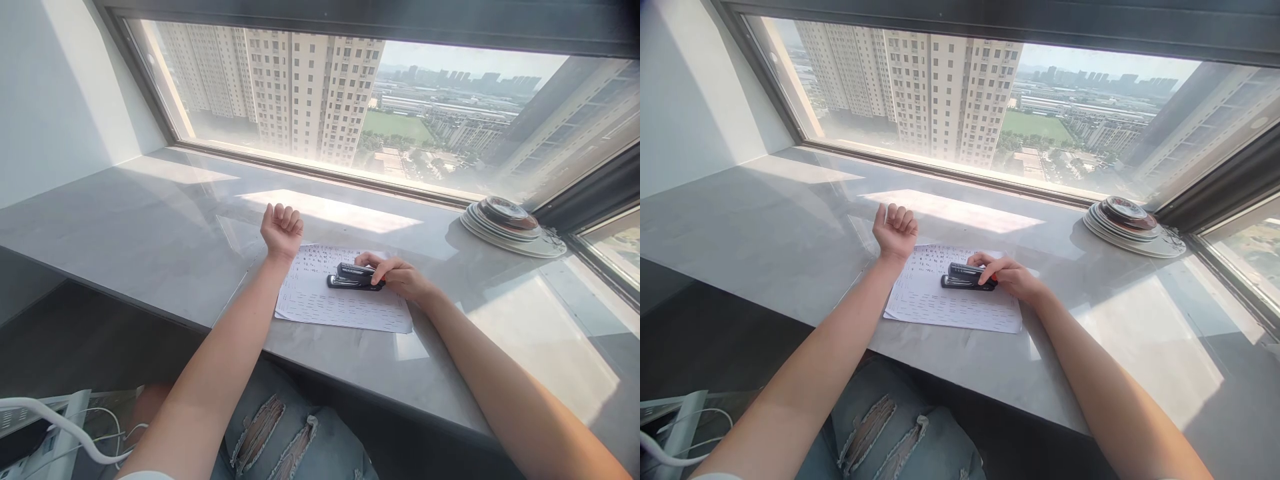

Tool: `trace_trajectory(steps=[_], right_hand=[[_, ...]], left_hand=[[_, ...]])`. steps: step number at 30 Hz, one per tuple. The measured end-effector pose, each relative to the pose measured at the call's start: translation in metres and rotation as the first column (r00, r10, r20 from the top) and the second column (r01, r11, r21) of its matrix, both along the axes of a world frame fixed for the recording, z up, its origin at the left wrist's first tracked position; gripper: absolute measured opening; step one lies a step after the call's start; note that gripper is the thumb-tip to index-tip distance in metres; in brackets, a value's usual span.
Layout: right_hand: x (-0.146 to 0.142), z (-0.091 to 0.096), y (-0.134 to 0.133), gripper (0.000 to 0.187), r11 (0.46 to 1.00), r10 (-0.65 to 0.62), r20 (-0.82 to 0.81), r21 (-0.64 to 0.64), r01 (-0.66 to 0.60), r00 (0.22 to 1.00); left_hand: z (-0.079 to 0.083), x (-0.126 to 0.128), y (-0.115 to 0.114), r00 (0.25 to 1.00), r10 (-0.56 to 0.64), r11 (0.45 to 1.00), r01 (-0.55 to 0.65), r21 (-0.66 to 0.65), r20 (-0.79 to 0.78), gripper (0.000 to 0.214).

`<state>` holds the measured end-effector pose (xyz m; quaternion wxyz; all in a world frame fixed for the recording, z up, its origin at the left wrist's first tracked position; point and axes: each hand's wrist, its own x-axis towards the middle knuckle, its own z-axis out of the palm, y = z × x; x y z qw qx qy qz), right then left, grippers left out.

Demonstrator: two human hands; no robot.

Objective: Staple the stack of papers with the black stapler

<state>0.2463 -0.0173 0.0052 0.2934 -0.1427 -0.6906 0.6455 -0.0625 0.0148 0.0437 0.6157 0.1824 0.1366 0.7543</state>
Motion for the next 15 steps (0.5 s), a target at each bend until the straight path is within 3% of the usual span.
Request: trace_trajectory(steps=[15], right_hand=[[-0.002,0.0041,-0.0051,0.021,0.996,-0.078,0.113,-0.037,0.082,0.991]], left_hand=[[0.001,0.0012,-0.0002,1.0,-0.01,1.0,0.01,0.029,0.009,0.047]])
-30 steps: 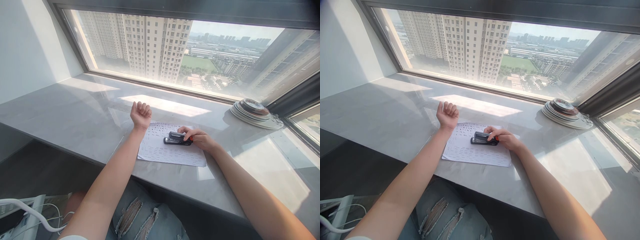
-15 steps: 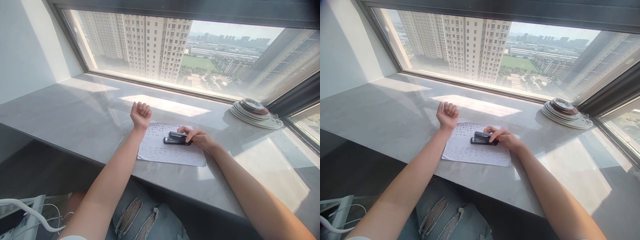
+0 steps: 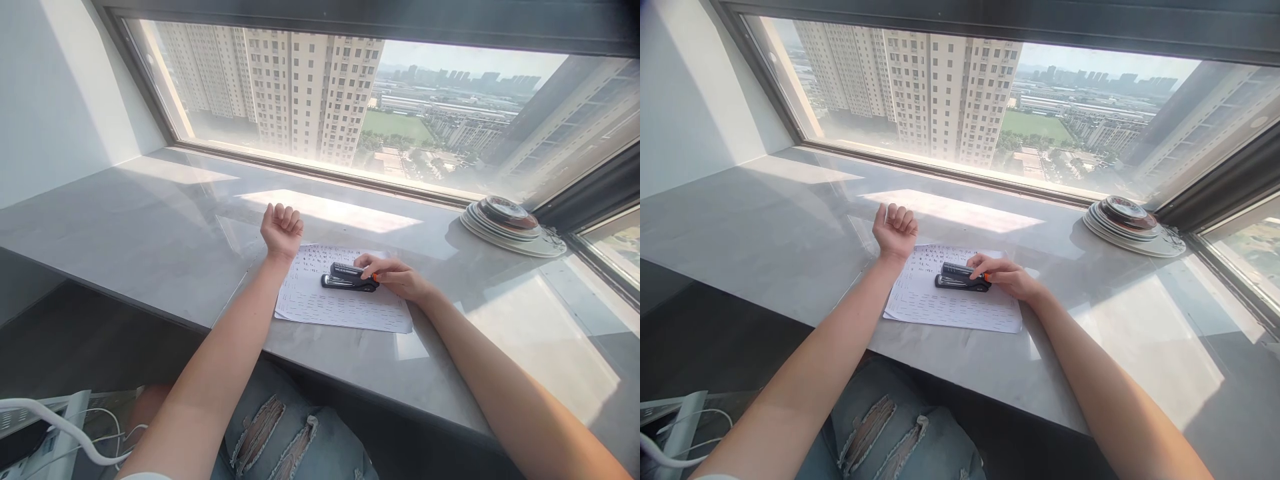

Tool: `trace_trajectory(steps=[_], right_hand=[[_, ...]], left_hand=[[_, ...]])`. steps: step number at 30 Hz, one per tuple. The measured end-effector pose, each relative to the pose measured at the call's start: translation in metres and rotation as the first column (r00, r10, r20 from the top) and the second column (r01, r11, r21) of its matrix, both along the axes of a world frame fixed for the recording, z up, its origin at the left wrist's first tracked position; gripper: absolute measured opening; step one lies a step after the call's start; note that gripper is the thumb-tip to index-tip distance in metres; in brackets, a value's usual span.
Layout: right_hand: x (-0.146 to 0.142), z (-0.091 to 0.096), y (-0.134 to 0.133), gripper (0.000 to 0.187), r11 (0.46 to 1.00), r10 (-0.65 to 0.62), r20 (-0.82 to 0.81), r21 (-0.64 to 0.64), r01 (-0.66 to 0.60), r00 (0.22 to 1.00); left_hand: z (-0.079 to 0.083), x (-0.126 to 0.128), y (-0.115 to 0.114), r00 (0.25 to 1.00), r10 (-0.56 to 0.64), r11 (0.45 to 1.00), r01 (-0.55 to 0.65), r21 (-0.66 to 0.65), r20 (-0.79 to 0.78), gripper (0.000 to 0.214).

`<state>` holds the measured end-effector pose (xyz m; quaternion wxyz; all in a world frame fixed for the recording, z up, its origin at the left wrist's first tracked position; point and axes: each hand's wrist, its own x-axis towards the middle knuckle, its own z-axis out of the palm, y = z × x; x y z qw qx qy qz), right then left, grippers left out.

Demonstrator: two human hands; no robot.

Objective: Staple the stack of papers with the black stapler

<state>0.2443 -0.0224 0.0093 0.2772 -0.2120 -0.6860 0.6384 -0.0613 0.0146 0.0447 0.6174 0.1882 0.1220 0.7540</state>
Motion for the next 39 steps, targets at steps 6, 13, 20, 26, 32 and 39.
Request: trace_trajectory(steps=[6,13,20,26,32,39], right_hand=[[0.004,-0.001,0.004,0.015,0.997,0.058,-0.049,-0.04,-0.06,0.997],[0.009,0.001,0.008,0.015,0.991,0.105,-0.04,-0.082,-0.108,0.994],[0.007,0.006,0.004,0.032,0.999,0.015,0.036,-0.044,-0.014,0.999],[-0.019,0.017,-0.018,0.061,0.938,-0.212,0.306,0.331,0.105,0.928],[-0.04,0.013,-0.032,0.024,0.759,-0.429,0.351,0.64,0.121,0.833],[-0.037,0.02,-0.038,0.02,0.529,-0.676,-0.032,0.674,0.516,0.736]], left_hand=[[0.0,0.0,0.0,0.999,0.021,0.999,-0.023,-0.039,-0.045,0.047],[-0.002,0.0,0.001,0.999,0.005,1.0,-0.006,-0.021,-0.031,0.046],[-0.004,-0.001,0.003,1.0,-0.017,1.0,0.017,0.025,-0.023,0.044],[-0.002,0.002,0.002,0.996,-0.016,0.999,0.013,-0.041,-0.088,0.045],[-0.003,0.004,0.004,0.979,-0.101,0.995,0.101,-0.01,-0.177,0.043],[-0.005,0.015,0.003,0.816,-0.283,0.956,0.28,-0.084,-0.503,0.03]])
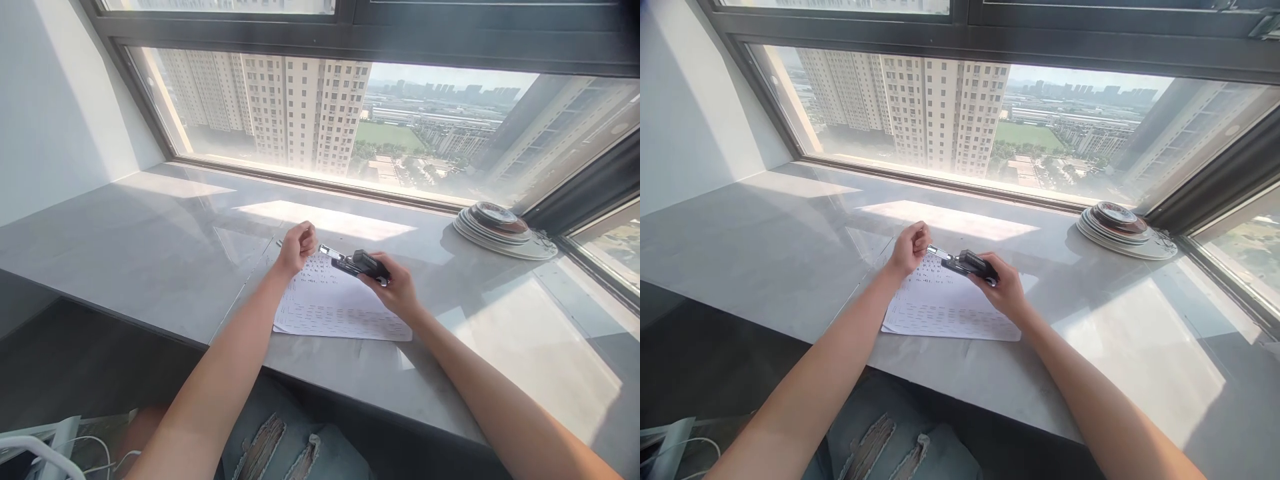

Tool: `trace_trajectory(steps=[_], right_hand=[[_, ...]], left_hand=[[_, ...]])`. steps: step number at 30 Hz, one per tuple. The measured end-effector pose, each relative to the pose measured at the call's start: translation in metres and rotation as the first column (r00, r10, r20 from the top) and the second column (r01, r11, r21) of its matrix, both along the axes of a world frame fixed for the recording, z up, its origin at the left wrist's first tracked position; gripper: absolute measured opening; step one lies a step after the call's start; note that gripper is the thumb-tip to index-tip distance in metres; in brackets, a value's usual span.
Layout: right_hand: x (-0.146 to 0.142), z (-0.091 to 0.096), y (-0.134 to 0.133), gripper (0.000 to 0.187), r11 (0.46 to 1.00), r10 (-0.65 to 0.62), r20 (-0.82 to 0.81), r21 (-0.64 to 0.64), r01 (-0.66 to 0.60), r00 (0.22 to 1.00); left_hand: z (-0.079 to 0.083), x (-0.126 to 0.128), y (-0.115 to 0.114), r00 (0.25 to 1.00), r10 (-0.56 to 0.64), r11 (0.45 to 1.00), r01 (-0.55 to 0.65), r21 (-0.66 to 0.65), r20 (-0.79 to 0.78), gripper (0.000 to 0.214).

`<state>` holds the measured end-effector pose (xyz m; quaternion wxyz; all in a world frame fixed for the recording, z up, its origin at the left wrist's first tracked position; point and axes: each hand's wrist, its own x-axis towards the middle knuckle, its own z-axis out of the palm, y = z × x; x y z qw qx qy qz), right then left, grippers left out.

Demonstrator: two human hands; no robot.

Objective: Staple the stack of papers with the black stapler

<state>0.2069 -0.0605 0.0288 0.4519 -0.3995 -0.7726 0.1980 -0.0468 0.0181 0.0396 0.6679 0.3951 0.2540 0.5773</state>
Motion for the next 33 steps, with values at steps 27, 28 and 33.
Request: trace_trajectory(steps=[27,28,33], right_hand=[[0.011,-0.012,0.009,0.081,0.738,-0.405,0.26,0.658,0.146,0.877],[0.011,-0.011,0.009,0.082,0.72,-0.41,0.256,0.68,0.138,0.875],[0.008,-0.005,0.007,0.085,0.683,-0.427,0.251,0.719,0.128,0.869]], left_hand=[[-0.005,0.019,-0.015,0.743,-0.542,0.81,0.586,-0.01,-0.394,0.046],[-0.005,0.018,-0.015,0.742,-0.544,0.81,0.586,-0.016,-0.392,0.047],[-0.005,0.018,-0.016,0.75,-0.549,0.811,0.585,-0.018,-0.37,0.05]])
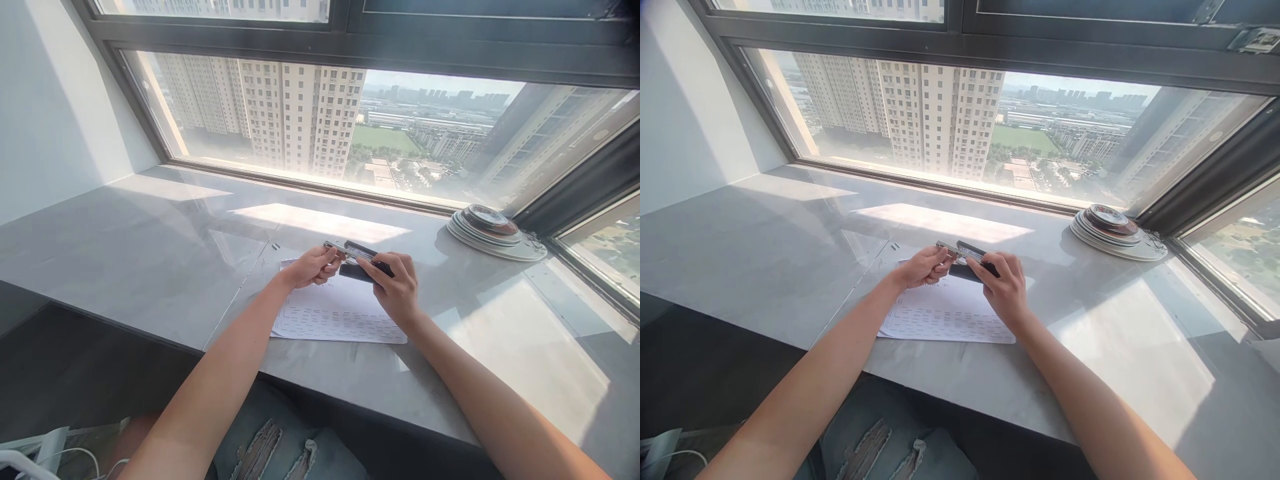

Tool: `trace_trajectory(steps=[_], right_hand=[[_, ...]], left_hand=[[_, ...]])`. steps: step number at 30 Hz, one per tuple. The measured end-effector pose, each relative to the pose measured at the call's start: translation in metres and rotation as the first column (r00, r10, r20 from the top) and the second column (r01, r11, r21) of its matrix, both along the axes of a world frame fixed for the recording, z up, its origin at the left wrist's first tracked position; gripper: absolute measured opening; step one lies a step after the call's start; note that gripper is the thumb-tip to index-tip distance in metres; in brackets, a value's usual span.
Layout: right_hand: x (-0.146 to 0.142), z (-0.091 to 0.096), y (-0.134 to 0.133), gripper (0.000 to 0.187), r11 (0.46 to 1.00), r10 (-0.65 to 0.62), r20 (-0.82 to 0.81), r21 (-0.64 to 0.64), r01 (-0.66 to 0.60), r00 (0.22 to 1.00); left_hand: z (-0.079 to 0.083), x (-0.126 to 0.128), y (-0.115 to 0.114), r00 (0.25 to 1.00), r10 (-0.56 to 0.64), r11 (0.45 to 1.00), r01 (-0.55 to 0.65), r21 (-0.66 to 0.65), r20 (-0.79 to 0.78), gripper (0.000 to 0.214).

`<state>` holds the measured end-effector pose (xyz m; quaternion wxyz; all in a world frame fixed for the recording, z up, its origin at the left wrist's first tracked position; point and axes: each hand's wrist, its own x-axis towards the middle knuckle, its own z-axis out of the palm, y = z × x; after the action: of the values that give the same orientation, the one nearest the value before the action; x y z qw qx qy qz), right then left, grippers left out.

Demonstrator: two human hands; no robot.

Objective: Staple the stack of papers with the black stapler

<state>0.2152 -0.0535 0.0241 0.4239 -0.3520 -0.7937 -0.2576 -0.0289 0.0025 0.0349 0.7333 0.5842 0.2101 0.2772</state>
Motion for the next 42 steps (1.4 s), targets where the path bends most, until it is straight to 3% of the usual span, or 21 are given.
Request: trace_trajectory(steps=[9,16,21,23,25,27,30,33,37,42], right_hand=[[-0.001,0.002,-0.001,0.082,1.0,-0.013,0.021,0.007,0.013,1.0],[0.0,-0.002,-0.002,0.075,0.996,-0.018,-0.047,-0.084,0.014,0.999],[-0.003,0.0,-0.003,0.042,0.968,-0.048,-0.34,-0.247,-0.039,0.939],[-0.003,0.002,-0.001,0.024,0.927,-0.085,-0.476,-0.36,-0.106,0.875],[-0.001,0.003,0.002,0.011,0.851,-0.148,-0.539,-0.497,-0.171,0.829],[0.003,0.001,0.006,0.019,0.75,-0.182,-0.541,-0.616,-0.24,0.821],[0.005,-0.006,0.013,0.028,0.599,-0.133,-0.509,-0.725,-0.34,0.85],[0.005,-0.01,0.015,0.03,0.504,-0.07,-0.464,-0.78,-0.371,0.883],[0.004,-0.01,0.016,0.03,0.483,-0.049,-0.413,-0.807,-0.34,0.909],[0.002,-0.008,0.016,0.023,0.534,0.023,-0.303,-0.802,-0.268,0.953]], left_hand=[[0.003,-0.001,-0.001,0.999,0.016,1.0,-0.017,-0.021,-0.034,0.05],[0.007,-0.001,-0.003,1.0,0.001,0.999,-0.002,-0.035,-0.022,0.036],[0.008,-0.004,-0.001,0.997,0.071,0.997,-0.07,-0.03,0.011,0.028],[0.007,-0.008,0.002,0.991,0.107,0.994,-0.106,-0.008,0.075,0.027],[0.005,-0.014,0.005,0.978,0.131,0.991,-0.135,0.014,0.16,0.025],[0.001,-0.02,0.008,0.961,0.133,0.989,-0.144,0.028,0.24,0.025],[-0.005,-0.024,0.012,0.942,0.107,0.991,-0.129,0.047,0.319,0.025],[-0.008,-0.023,0.012,0.945,0.067,0.991,-0.1,0.087,0.319,0.024],[-0.007,-0.02,0.01,0.949,0.124,0.981,-0.162,0.111,0.291,0.022],[-0.005,-0.014,0.005,0.95,0.208,0.951,-0.252,0.177,0.235,0.022]])
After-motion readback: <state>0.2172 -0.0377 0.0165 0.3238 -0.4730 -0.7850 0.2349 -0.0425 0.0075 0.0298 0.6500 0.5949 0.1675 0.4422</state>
